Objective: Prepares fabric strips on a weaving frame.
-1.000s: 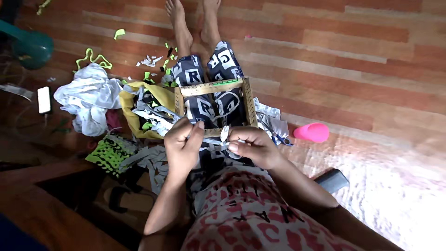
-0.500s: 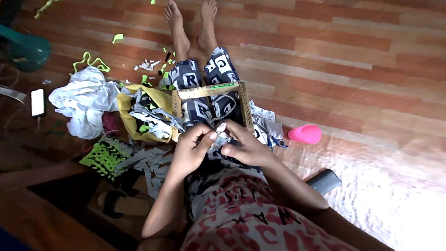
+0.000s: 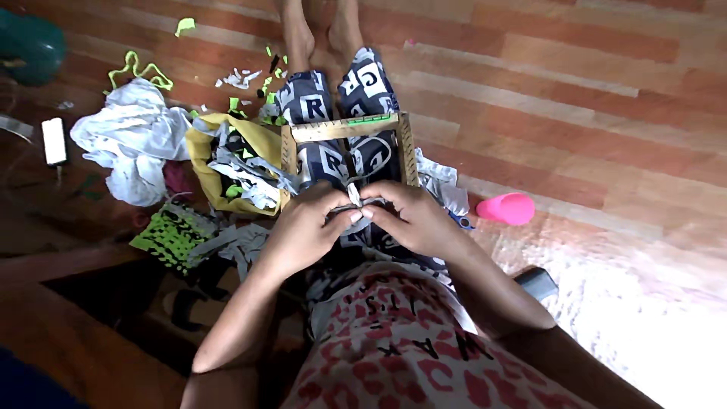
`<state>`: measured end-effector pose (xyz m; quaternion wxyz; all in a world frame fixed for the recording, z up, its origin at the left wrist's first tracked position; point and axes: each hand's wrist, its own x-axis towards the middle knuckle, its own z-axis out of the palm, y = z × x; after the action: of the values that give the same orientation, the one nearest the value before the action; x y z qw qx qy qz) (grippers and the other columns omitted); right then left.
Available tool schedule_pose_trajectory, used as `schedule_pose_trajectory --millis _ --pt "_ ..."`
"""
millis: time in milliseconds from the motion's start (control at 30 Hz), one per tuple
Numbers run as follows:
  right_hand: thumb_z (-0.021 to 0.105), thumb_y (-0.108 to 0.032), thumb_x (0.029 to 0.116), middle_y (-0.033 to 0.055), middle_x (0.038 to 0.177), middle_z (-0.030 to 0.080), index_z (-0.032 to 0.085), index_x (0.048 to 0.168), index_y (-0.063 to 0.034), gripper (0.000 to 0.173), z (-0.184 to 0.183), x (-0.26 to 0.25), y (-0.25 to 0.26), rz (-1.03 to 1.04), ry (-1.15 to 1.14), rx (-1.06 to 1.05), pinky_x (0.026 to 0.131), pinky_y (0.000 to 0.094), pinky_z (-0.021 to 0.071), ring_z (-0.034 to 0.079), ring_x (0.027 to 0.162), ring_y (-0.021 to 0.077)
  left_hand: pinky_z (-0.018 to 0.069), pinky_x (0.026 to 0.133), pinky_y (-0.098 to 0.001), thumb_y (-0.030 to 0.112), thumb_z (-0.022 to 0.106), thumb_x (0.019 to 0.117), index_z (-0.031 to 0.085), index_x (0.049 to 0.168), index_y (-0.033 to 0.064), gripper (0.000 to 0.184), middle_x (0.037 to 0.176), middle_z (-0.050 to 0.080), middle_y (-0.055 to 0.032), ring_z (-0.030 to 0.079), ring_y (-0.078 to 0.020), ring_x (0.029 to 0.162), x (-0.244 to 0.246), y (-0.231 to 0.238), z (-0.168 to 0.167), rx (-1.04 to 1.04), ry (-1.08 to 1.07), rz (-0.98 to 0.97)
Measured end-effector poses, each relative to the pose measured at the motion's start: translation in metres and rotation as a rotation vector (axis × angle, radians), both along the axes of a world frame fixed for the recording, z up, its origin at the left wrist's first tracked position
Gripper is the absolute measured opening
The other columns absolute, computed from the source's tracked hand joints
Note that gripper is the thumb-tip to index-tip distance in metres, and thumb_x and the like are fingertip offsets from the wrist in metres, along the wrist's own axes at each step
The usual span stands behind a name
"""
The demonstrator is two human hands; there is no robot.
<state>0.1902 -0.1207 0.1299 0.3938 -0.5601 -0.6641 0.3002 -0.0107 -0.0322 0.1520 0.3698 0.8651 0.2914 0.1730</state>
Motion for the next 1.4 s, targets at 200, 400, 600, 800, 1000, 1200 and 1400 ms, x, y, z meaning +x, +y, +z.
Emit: schedule_pose_trajectory --millis 200,400,600,800,1000,1200,1400 --pt "0.055 -0.017 0.1013 -0.0035 0.071 0.058 0.067 0.087 -0.0044 0.023 0.011 0.016 -0.003 0.123 0.066 0.167 0.056 0.0134 0.0437 0.05 0.061 -0.0024 0.0437 0.06 -0.0171 0.026 0.058 0.1009 0.065 0.071 0.0108 0.034 0.071 0.055 0.0054 0.053 -0.0005 0.067 -0.006 0.0 0.023 0.031 -0.077 -0.029" --pt "0.055 -0.015 0.1004 -0.0067 0.065 0.051 0.06 0.078 -0.0039 0.026 0.028 0.011 -0.013 0.239 0.437 0.136 0.052 0.0076 0.0356 0.043 0.057 -0.0077 0.0388 0.053 -0.0102 0.021 0.056 0.1021 0.06 0.068 0.0188 0.034 0.062 0.05 0.0132 0.046 0.0057 0.056 -0.009 -0.021 0.032 -0.565 -0.455 0.042" --pt "0.055 -0.015 0.1004 -0.0091 0.063 0.048 0.059 0.077 -0.0058 0.025 0.022 0.008 -0.015 0.23 0.508 0.074 0.051 0.0075 0.0344 0.041 0.056 -0.0085 0.0324 0.045 -0.0109 0.016 0.058 0.0963 0.066 0.065 0.0199 0.032 0.052 0.044 0.0136 0.039 0.0055 0.046 -0.008 -0.027 0.024 -0.993 -0.582 0.195" --pt "0.056 -0.01 0.097 -0.0071 0.065 0.052 0.063 0.077 -0.0037 0.022 0.018 0.009 -0.014 0.176 0.322 0.126 0.052 0.0076 0.0376 0.044 0.057 -0.008 0.0413 0.058 -0.0098 0.019 0.055 0.1006 0.058 0.067 0.0179 0.034 0.064 0.052 0.0133 0.049 0.0068 0.061 -0.019 -0.011 0.009 -0.423 -0.373 0.026" --pt "0.056 -0.013 0.0985 0.0002 0.073 0.061 0.068 0.084 -0.0013 0.023 0.011 0.004 -0.009 0.063 0.097 0.282 0.064 0.0149 0.0466 0.054 0.068 -0.0002 0.0478 0.067 -0.0118 0.029 0.048 0.1073 0.066 0.082 0.0105 0.036 0.08 0.062 0.0097 0.055 0.0058 0.073 -0.012 -0.001 -0.007 -0.225 -0.352 -0.108" --pt "0.058 -0.014 0.098 0.0023 0.078 0.065 0.07 0.087 -0.0011 0.021 0.003 -0.006 -0.011 0.06 0.085 0.229 0.066 0.0156 0.0495 0.058 0.07 0.0012 0.0478 0.057 -0.0114 0.064 0.046 0.1002 0.063 0.08 0.0096 0.061 0.073 0.057 0.0098 0.054 0.0077 0.064 0.006 -0.013 -0.015 -0.227 -0.3 0.051" --pt "0.062 -0.022 0.0976 -0.0002 0.081 0.066 0.071 0.094 -0.0037 0.02 -0.002 -0.012 -0.009 0.029 0.085 0.157 0.061 0.0136 0.0483 0.057 0.069 -0.0015 0.0413 0.051 -0.0123 0.015 0.056 0.1003 0.061 0.068 0.0089 0.033 0.064 0.054 0.0061 0.05 0.0031 0.056 0.021 -0.016 -0.013 -0.269 -0.33 0.115"
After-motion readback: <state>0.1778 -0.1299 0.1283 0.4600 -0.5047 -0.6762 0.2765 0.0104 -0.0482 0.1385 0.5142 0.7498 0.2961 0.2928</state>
